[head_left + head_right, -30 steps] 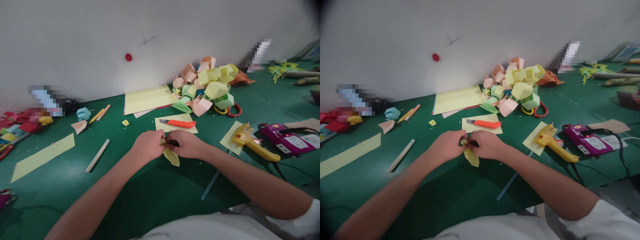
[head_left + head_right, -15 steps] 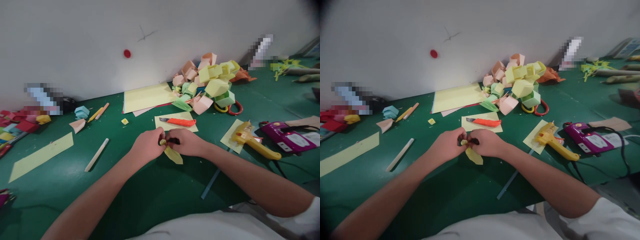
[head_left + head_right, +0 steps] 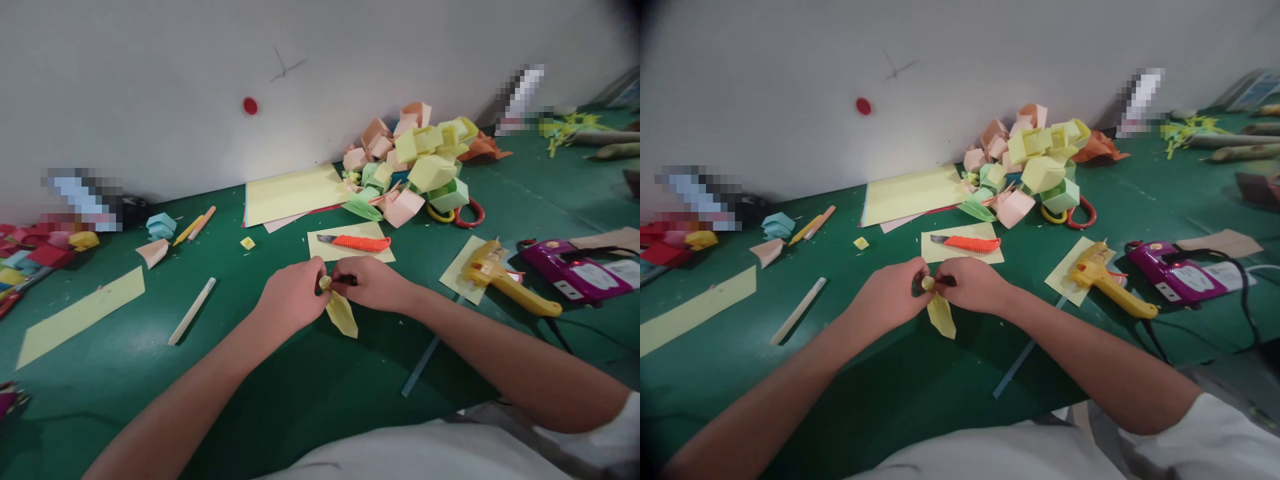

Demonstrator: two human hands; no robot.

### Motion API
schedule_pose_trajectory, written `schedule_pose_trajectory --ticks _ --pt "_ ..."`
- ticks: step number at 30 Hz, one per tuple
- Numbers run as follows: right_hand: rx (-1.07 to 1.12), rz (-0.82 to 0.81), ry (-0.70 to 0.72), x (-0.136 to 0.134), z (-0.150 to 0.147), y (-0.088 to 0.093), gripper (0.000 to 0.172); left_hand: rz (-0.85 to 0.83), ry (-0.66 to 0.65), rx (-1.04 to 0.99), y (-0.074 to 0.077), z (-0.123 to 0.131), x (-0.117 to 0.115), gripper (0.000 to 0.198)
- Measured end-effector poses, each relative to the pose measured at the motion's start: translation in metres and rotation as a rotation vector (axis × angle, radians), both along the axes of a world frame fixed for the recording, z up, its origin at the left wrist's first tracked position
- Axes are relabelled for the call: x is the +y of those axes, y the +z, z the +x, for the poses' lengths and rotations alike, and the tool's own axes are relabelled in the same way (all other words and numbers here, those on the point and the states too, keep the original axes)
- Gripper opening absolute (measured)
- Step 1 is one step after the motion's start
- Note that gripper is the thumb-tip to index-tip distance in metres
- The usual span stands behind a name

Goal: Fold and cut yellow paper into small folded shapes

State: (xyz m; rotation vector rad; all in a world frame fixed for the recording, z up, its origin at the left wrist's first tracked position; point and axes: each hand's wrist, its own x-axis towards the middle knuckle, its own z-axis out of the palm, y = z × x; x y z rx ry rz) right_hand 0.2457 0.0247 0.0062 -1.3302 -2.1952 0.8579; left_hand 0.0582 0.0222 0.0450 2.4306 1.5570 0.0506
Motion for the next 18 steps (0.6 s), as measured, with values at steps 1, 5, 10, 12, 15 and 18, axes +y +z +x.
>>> schedule_pose_trajectory --ticks 1,5,10,12,15,18 --pt "0.006 -0.002 -0.003 0.0 0.0 0.0 0.007 0.023 0.011 0.002 -0.001 0.0 -0.002 0.012" --pt "0.03 -0.004 -0.012 0.0 0.0 0.001 0.008 0.09 0.067 -0.03 -0.007 -0.003 -0.007 0.017" --pt "0.053 0.002 -0.026 0.002 0.001 -0.001 0.006 0.129 0.119 -0.091 -0.013 -0.007 -0.004 0.019" --pt "0.058 -0.002 -0.019 0.002 0.001 -0.002 0.005 0.135 0.104 -0.109 -0.015 -0.009 -0.003 0.013" --pt "0.059 -0.012 -0.017 0.001 0.001 -0.001 0.005 0.182 0.079 -0.121 -0.02 -0.01 -0.003 0.01" --pt "0.053 -0.021 -0.036 0.001 -0.001 0.0 0.002 0.231 0.049 -0.128 -0.024 -0.01 -0.003 0.014"
